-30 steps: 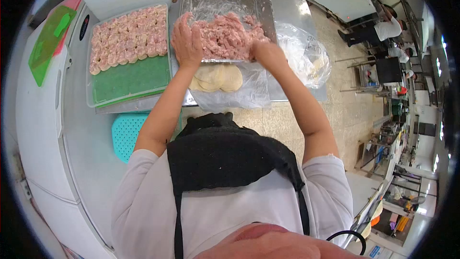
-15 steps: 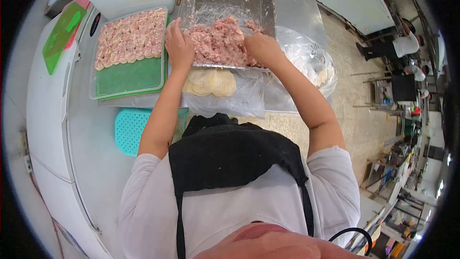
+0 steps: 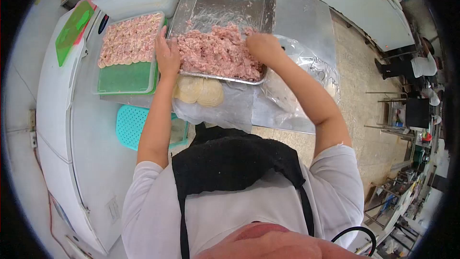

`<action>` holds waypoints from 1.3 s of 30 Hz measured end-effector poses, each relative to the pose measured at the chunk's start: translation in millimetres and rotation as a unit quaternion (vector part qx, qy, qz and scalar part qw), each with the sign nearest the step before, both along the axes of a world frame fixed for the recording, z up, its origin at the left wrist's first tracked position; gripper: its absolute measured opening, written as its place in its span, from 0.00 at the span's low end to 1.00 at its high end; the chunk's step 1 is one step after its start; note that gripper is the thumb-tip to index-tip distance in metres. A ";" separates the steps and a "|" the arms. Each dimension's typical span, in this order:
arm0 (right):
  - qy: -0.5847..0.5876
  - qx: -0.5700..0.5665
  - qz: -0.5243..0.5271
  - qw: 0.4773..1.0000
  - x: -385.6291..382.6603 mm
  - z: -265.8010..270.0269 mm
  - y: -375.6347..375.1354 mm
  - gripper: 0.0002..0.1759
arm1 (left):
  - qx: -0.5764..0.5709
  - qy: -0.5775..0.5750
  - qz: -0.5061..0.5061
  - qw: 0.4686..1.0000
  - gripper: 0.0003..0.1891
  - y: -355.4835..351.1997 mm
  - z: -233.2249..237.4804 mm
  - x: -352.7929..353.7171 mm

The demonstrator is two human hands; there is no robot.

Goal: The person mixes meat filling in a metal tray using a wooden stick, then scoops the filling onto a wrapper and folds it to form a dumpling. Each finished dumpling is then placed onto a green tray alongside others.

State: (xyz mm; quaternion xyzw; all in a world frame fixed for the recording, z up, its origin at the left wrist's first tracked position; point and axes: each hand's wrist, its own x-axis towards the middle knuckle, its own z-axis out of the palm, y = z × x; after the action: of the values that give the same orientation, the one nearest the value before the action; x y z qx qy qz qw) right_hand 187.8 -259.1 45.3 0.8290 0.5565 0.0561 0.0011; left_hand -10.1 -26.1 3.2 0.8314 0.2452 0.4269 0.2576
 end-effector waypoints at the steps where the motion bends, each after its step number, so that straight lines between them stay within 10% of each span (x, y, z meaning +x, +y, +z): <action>1: 0.007 0.000 -0.001 1.000 -2.6 16.4 -2.6 0.10 | 0.000 0.007 -0.001 1.000 0.24 -1.4 -3.4 -3.1; 6: -0.075 0.026 0.028 0.996 7.3 99.6 9.6 0.09 | -0.001 0.017 0.016 1.000 0.24 -0.6 -0.2 1.0; 11: -0.035 0.022 0.044 0.998 13.4 -4.0 -0.8 0.08 | -0.001 0.020 0.016 1.000 0.24 1.2 -2.8 1.4; 18: -0.076 -0.014 -0.007 0.997 24.1 93.2 11.6 0.09 | 0.013 0.002 0.015 1.000 0.24 6.1 -9.2 -0.2; 22: -0.054 -0.066 0.019 0.996 14.3 28.8 1.7 0.10 | -0.010 -0.003 0.006 1.000 0.24 0.9 -3.6 -1.9; 31: -0.052 -0.135 -0.065 0.987 36.0 77.1 -12.5 0.12 | -0.029 -0.052 -0.020 0.998 0.23 1.1 -0.1 -5.0; 39: -0.051 0.002 -0.011 0.999 -45.3 10.9 41.3 0.09 | -0.022 -0.077 -0.067 0.995 0.22 6.2 1.8 -10.1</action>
State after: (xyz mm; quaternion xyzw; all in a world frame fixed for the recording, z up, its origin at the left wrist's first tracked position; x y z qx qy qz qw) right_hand 142.5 -217.8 56.2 0.8312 0.5463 0.0992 0.0287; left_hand -20.2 -19.9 5.0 0.8048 0.1784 0.4656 0.3220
